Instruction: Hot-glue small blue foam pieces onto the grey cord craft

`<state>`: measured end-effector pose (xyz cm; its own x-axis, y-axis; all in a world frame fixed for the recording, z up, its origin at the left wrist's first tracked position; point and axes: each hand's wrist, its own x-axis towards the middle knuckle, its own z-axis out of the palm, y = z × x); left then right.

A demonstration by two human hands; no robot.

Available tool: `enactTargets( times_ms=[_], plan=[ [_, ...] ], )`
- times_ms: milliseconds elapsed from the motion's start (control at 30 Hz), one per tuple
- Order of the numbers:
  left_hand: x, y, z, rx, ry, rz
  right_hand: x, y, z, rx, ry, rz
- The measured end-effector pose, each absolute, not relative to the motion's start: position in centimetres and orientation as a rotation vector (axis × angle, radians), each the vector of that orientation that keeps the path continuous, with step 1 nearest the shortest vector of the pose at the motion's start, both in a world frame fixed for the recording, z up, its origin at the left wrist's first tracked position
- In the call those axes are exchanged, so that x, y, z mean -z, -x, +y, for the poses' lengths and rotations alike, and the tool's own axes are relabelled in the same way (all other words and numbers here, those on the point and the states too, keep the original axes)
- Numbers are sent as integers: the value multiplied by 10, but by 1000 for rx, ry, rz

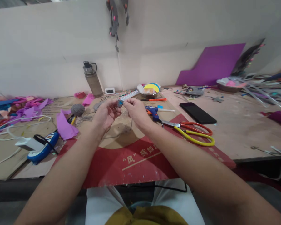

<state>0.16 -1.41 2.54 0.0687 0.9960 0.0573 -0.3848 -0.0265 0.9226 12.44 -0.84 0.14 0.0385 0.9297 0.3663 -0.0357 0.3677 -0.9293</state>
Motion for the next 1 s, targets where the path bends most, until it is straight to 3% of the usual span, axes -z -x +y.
enactTargets(
  times_ms=[567, 800, 1000],
  plan=[
    [-23, 3, -13, -1367, -1518, 1072, -6, -135, -17, -820, 986, -1448],
    [-30, 9, -14, -1159, -1483, 1026, -6, -140, -15, -792, 1020, -1525],
    [-32, 12, -16, -1152, -1811, 1201, -9, -145, -18, -674, 1082, -1628]
  ],
)
